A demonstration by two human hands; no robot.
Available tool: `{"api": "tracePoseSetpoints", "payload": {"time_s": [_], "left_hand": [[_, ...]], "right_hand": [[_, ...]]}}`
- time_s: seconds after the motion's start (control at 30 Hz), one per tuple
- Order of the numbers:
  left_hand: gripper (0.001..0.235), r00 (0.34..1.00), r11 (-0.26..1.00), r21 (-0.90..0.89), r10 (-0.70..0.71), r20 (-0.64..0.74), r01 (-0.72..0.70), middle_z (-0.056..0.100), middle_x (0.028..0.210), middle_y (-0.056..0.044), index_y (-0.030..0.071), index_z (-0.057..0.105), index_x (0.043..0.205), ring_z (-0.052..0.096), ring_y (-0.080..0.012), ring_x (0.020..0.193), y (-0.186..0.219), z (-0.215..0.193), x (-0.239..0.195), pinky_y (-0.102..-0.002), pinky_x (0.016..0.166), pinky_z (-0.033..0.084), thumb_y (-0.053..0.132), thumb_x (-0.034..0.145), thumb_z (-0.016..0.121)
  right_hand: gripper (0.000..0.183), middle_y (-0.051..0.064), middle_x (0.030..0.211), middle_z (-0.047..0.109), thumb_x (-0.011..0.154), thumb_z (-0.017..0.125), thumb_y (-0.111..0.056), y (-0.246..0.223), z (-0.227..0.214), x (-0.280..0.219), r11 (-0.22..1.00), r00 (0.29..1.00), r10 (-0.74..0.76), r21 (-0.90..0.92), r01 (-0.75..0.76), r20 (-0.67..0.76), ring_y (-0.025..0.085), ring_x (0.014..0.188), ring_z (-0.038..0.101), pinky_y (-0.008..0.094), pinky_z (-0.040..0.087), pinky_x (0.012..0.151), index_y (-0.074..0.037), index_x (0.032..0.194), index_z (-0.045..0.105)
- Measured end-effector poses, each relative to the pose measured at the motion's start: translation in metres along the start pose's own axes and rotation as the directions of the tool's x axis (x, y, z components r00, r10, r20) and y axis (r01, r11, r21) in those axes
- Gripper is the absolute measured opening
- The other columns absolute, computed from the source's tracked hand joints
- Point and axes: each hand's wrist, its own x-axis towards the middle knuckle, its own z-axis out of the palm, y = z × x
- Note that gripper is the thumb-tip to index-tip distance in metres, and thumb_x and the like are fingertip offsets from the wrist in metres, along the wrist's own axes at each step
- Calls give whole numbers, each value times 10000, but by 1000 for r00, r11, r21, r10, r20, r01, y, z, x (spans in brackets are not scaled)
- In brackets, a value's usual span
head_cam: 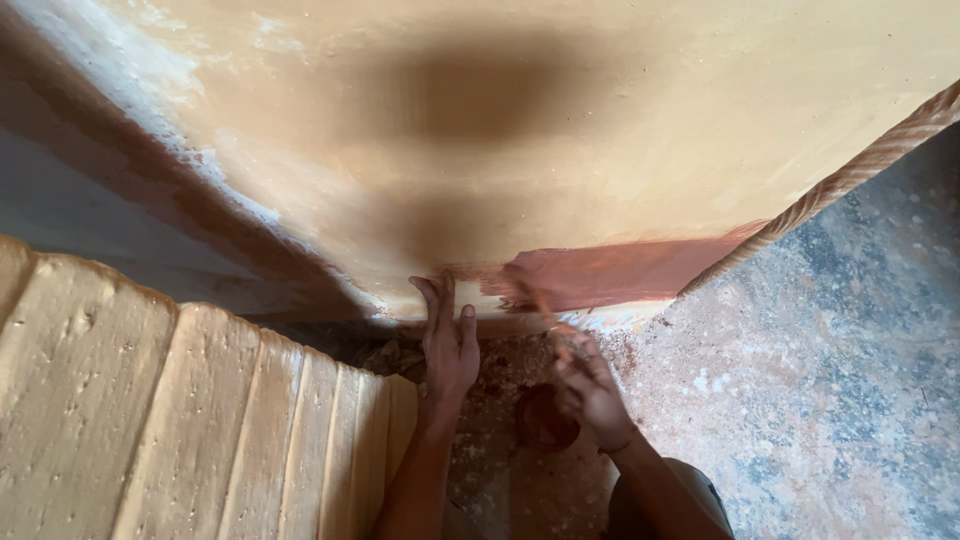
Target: The person paints a horizontal band on a wall using a paintbrush and reddish-brown paint from a small container. They repeatedly dip the brush and apply paint in horizontal strokes along the lower section of the wall, occasionally using their hand to steady the surface.
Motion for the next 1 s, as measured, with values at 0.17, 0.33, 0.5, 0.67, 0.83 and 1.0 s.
{"api": "tracePoseSetpoints", "payload": {"time_s": [0.17,0.33,0.5,0.67,0.83,1.0], "left_hand": [[632,1000,1000,24,15,-17,-15,-8,1706,-290,83,309,1610,236,-486,1533,-1,2,0,-531,1172,365,443,1095,372],[635,999,998,44,-40,-3,40,-23,1709,-263,104,293,1614,268,-478,1520,-1,3,0,-529,1156,367,440,1081,368],[632,999,997,59,-51,11,50,-53,1709,-247,107,279,1621,238,-463,1535,-2,5,1,-532,1183,326,420,1083,386],[617,999,998,55,-30,9,30,-68,1707,-254,92,278,1618,187,-470,1547,-4,5,0,-533,1199,312,391,1093,402],[645,997,995,67,-73,12,72,-53,1712,-232,101,314,1601,208,-452,1538,2,7,-2,-512,1172,323,459,1067,361],[664,870,949,131,-315,380,287,404,1612,-182,165,359,1598,444,-368,1433,26,15,-21,-461,1145,325,535,1064,224]], "right_hand": [[408,-32,758,543,1009,510,-108,-4,-14,-14,959,928,-224,105,265,-298,44,454,374,202,342,330,-174,1409,465],[386,-47,815,536,1054,498,-68,-20,-42,-20,873,766,-380,72,482,-519,34,500,348,180,322,370,-200,1413,449],[404,-38,828,531,1072,484,-96,-29,-56,-19,855,699,-385,52,516,-603,30,519,350,179,317,385,-204,1453,407],[380,11,802,541,1051,454,-125,-18,-35,-8,977,873,-188,0,211,-449,99,460,427,258,395,351,-220,1390,312],[454,27,776,543,1042,436,-187,-11,-10,-13,996,979,-63,-79,49,-192,89,429,399,244,359,350,-236,1459,265],[473,9,749,492,1052,416,-171,-17,-5,-29,993,996,94,-77,-94,2,67,451,394,236,374,399,-216,1505,285]]}}
